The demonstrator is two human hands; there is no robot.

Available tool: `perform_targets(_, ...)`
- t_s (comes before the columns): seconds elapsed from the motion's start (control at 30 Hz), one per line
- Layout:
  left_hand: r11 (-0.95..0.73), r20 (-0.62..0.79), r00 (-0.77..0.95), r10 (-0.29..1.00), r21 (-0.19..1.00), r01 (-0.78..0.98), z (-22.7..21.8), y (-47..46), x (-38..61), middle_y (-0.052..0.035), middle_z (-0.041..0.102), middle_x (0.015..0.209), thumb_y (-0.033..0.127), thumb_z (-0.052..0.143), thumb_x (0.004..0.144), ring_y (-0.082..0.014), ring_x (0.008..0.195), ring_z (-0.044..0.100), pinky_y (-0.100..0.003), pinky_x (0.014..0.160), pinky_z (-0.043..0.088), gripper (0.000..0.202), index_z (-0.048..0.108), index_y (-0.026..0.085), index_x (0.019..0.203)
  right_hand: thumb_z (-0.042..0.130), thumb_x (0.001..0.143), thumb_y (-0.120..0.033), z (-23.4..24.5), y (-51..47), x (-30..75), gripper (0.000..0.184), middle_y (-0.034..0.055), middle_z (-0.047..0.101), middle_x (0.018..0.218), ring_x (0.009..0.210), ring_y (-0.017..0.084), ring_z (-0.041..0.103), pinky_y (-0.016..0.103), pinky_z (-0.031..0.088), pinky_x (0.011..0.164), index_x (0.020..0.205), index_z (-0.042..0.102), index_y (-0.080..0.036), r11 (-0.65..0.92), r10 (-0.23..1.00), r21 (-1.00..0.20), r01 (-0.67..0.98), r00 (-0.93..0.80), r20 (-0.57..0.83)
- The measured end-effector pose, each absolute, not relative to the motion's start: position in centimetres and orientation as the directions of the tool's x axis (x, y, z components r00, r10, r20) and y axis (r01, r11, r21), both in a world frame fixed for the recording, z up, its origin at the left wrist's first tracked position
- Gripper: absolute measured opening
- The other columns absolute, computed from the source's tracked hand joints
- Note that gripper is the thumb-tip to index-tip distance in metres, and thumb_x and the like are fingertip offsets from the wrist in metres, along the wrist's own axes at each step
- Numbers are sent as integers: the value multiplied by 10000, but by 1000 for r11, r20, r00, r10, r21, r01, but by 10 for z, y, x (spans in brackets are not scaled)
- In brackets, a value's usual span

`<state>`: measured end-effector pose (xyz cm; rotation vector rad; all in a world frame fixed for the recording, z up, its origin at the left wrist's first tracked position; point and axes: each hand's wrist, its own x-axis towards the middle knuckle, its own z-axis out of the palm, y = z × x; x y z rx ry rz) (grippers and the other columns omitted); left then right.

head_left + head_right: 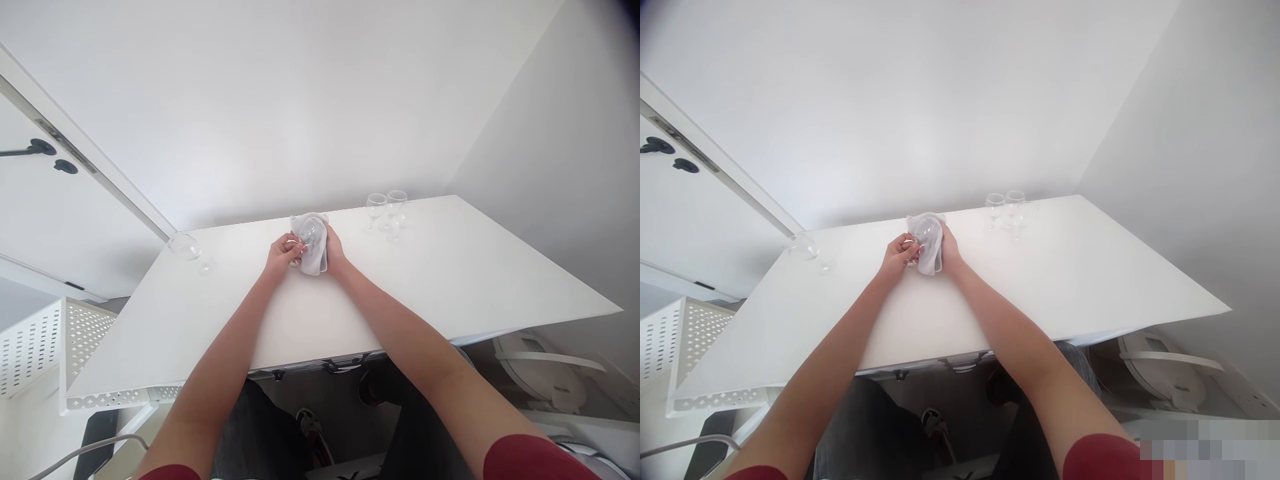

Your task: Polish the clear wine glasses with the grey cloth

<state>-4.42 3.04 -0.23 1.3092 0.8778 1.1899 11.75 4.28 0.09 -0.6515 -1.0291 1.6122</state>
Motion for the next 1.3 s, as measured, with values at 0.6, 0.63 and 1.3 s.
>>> perform_targets(0.6,-139,148,4,989,944,-299,-11,38,-43,-50,696,1098,460,891,731,-189,956,691,-315,835,541,560,599,250,1161,731,788,-710,-7,35,100,524,6,655,766,731,161,593,289,495,700,900,684,-200,-57,949,-935,-350,-311,58)
perform_targets(0.63,-161,169,-1,986,934,-319,-10,39,-45,-58,688,1167,441,901,723,-189,994,690,-315,858,543,588,587,263,1187,745,785,-686,-6,34,100,505,0,647,761,723,155,583,285,486,689,901,682,-198,-63,948,-932,-358,-313,57)
perform_targets(1.3,-232,280,79,957,897,-375,4,33,-47,-121,678,1303,558,805,808,-220,1058,690,-336,856,547,626,580,255,1308,825,760,-569,-9,34,106,441,3,639,700,623,142,587,284,489,624,795,629,-176,-77,887,-917,-393,-446,117)
